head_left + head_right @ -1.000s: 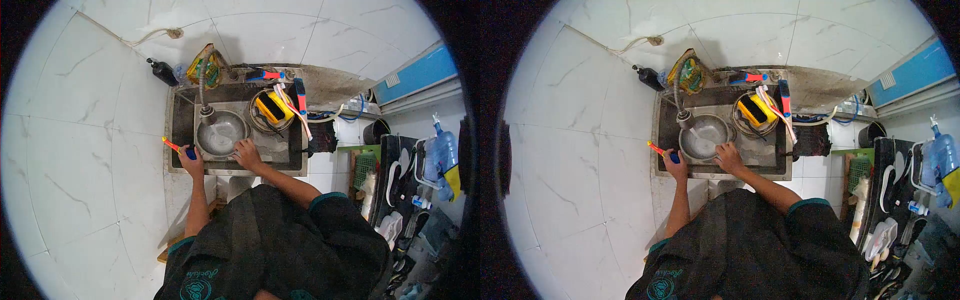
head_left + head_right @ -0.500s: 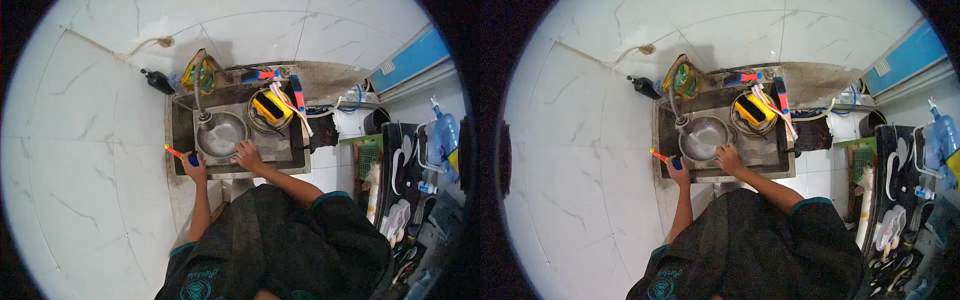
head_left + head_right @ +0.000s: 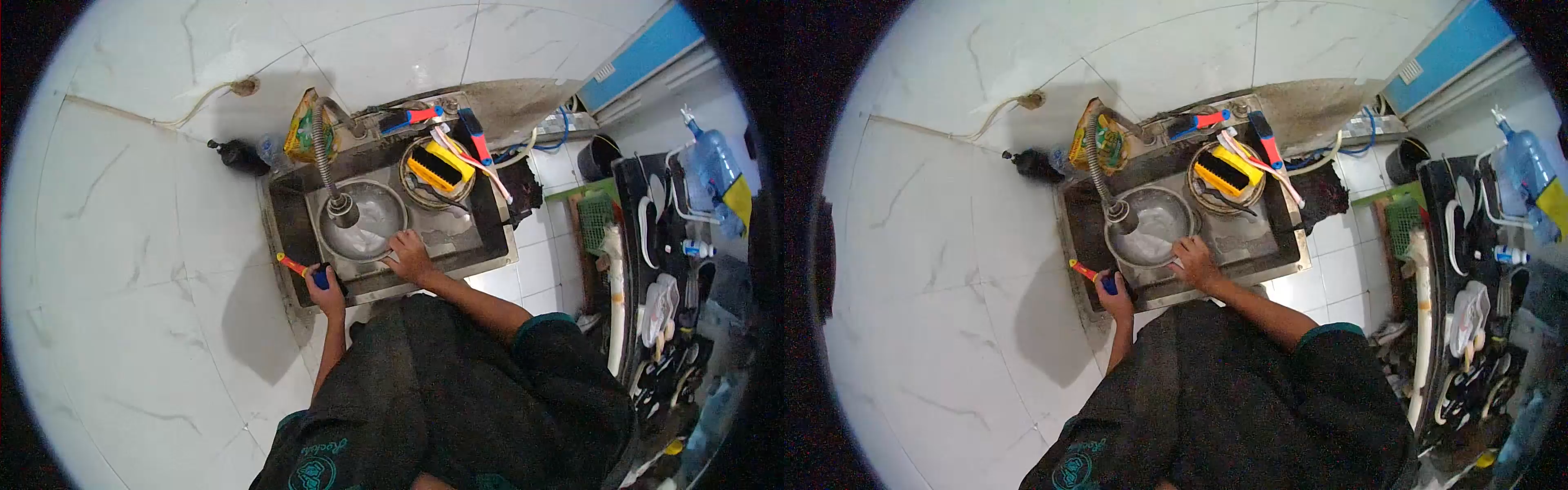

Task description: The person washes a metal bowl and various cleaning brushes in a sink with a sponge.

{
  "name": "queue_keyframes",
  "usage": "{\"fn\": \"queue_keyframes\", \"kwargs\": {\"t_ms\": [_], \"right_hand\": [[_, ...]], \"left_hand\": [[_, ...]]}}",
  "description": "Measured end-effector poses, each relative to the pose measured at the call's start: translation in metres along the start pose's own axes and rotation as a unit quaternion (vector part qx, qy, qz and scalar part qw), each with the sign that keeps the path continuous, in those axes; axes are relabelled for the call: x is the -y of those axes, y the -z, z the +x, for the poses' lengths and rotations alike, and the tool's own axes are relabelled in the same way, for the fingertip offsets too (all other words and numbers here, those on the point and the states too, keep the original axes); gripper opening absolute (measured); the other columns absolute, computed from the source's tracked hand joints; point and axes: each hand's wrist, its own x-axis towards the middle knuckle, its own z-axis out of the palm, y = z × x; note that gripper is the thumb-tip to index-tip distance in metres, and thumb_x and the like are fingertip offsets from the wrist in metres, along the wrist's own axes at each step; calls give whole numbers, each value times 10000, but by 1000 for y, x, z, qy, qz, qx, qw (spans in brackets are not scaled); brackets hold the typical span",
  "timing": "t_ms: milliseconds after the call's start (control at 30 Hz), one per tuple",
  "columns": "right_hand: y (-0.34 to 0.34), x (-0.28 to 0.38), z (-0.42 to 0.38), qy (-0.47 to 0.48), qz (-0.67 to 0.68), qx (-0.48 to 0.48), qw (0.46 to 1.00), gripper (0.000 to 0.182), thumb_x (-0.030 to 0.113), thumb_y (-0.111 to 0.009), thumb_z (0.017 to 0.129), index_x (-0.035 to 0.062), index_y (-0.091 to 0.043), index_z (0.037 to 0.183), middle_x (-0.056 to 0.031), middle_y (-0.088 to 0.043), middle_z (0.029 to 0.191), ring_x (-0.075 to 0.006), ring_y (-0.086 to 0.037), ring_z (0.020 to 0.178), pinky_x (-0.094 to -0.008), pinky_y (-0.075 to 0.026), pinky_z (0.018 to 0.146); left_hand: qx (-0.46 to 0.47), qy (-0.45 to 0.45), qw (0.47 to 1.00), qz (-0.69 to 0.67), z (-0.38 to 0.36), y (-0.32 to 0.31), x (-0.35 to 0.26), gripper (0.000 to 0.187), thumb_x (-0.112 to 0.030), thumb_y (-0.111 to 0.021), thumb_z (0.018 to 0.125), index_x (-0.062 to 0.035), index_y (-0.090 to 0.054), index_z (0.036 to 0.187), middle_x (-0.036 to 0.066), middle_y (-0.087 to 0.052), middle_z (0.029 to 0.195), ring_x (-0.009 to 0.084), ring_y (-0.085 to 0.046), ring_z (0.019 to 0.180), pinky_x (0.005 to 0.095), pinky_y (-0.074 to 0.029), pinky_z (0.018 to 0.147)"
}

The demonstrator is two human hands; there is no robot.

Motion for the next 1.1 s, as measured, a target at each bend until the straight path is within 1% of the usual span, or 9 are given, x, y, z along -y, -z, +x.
{"fn": "queue_keyframes", "kwargs": {"t_ms": [200, 300, 333, 433, 533, 633, 867, 967, 1100], "right_hand": [[-16, 19, -27, -92, 86, -21, 992, 340, 258, -768, 725, 32, -561, 871, -126, -565, 862, -303, -559, 837, -408, -441, 748], [5, 48, -18, -383, 212, 0, 899, 373, 330, -757, 774, 9, -577, 834, -125, -596, 789, -230, -580, 743, -359, -450, 687], [-7, 36, -22, -404, 171, -54, 897, 429, 403, -734, 797, -8, -612, 825, -128, -623, 767, -176, -571, 699, -333, -452, 642], [12, -6, -22, -493, 150, -74, 854, 555, 521, -724, 743, -4, -662, 911, -174, -666, 811, -296, -650, 785, -399, -493, 733], [58, 0, -4, -464, -24, -25, 885, 551, 514, -737, 731, -7, -672, 898, -199, -672, 857, -329, -657, 841, -417, -501, 739], [59, -7, -6, -432, -84, 19, 898, 559, 555, -721, 733, 16, -687, 878, -182, -679, 856, -341, -664, 827, -434, -510, 726], [53, 38, 13, -345, -105, 167, 918, 435, 442, -772, 706, 41, -681, 845, -173, -668, 830, -331, -657, 793, -431, -508, 705], [28, 49, 4, -218, -122, 107, 962, 411, 402, -763, 714, 35, -641, 852, -179, -640, 857, -363, -622, 830, -463, -493, 721], [4, 49, -1, -157, -120, 124, 972, 438, 341, -754, 737, 21, -576, 978, -174, -600, 909, -353, -585, 895, -447, -471, 787]], "left_hand": [[46, -17, 998, -41, 18, 5, -7, 256, -181, -637, 890, -21, -534, 1061, 72, -532, 979, 204, -518, 857, 320, -424, 804], [47, 0, 998, -39, 32, 2, 3, 257, -201, -632, 898, -24, -536, 1058, 67, -529, 968, 195, -514, 867, 316, -420, 807], [58, 7, 996, -61, 36, 2, 0, 266, -218, -634, 900, -28, -538, 1059, 67, -530, 962, 194, -512, 867, 316, -416, 812], [48, 12, 995, -89, 46, -3, 6, 268, -195, -660, 885, -10, -549, 1043, 83, -560, 1021, 220, -525, 959, 333, -404, 892], [55, 29, 995, -80, 50, -2, 5, 264, -189, -669, 877, -14, -552, 1036, 75, -558, 1010, 214, -522, 957, 332, -400, 898], [53, -22, 993, -99, 54, -8, 17, 313, -253, -643, 896, -26, -539, 1084, 89, -556, 1014, 225, -537, 932, 344, -423, 862], [50, 0, 993, -108, 62, -1, 19, 307, -245, -648, 888, -21, -542, 1069, 87, -558, 1009, 230, -537, 943, 355, -428, 864], [46, 1, 994, -102, 64, -2, 33, 307, -236, -651, 883, -19, -541, 1071, 88, -557, 1021, 227, -535, 955, 352, -420, 876], [34, 19, 994, -98, 67, 3, 23, 306, -224, -655, 878, -15, -543, 1072, 86, -561, 1017, 227, -536, 960, 348, -414, 883]]}}
